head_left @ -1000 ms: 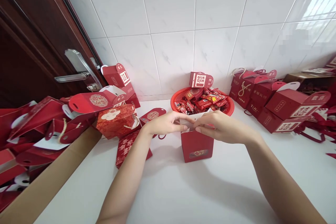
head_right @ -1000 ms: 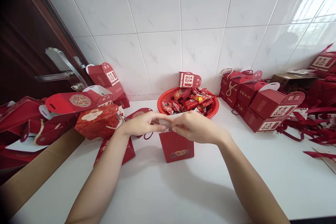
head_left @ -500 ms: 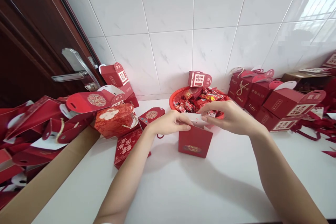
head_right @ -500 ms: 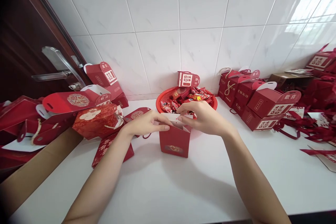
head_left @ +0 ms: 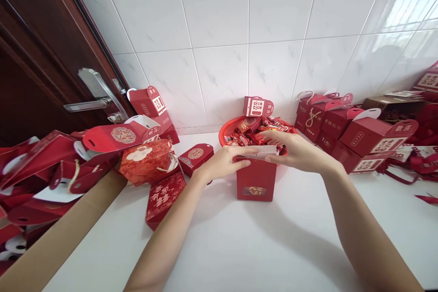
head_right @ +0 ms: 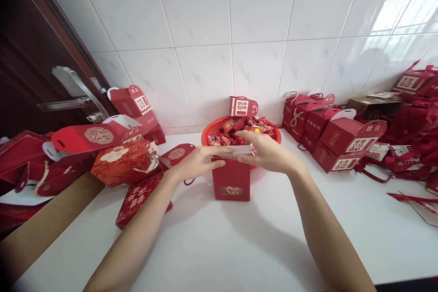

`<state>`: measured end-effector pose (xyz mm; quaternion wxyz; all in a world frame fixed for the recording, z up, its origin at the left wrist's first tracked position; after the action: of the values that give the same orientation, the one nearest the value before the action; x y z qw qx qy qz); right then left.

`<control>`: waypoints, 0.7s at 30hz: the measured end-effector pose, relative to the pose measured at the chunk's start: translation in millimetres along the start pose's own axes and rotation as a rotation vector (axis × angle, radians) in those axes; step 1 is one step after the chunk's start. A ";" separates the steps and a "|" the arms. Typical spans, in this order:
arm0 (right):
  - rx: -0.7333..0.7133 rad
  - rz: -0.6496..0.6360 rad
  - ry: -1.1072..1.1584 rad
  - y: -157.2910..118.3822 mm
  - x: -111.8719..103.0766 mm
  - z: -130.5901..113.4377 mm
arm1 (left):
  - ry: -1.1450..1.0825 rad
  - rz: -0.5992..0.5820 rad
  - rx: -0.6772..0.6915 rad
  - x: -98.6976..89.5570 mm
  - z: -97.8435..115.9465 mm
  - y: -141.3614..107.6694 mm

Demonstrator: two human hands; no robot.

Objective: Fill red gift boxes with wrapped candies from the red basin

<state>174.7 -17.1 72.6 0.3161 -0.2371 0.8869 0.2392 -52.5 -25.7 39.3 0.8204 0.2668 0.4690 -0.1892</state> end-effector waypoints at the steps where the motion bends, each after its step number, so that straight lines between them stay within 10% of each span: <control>1: 0.046 -0.039 -0.008 1.5 0.8 3.0 | 0.008 0.016 0.010 0.4 0.1 -0.4; 6: 0.048 -0.190 0.074 6.1 3.2 7.6 | 0.084 0.178 -0.042 -2.9 3.4 -3.3; 13: -0.100 -0.036 0.380 -1.1 -3.8 -9.4 | -0.024 0.528 -0.071 -19.3 18.8 -11.1; 21: -0.109 -0.018 0.591 -1.9 -0.2 -11.5 | -0.096 0.571 -0.049 -25.0 25.9 -13.5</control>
<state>170.8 -25.1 80.1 0.0333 -0.3208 0.9243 0.2042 -54.9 -50.7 68.4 0.8679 0.3591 0.3399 0.0484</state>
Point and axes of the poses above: each hand's wrist, its own y-axis towards the middle knuckle, its own x-axis out of the palm, z = x × y, the point moved 2 cm from there along y, towards the middle knuckle, and after that the axes turned 15 degrees about y, right-handed, at the moved point
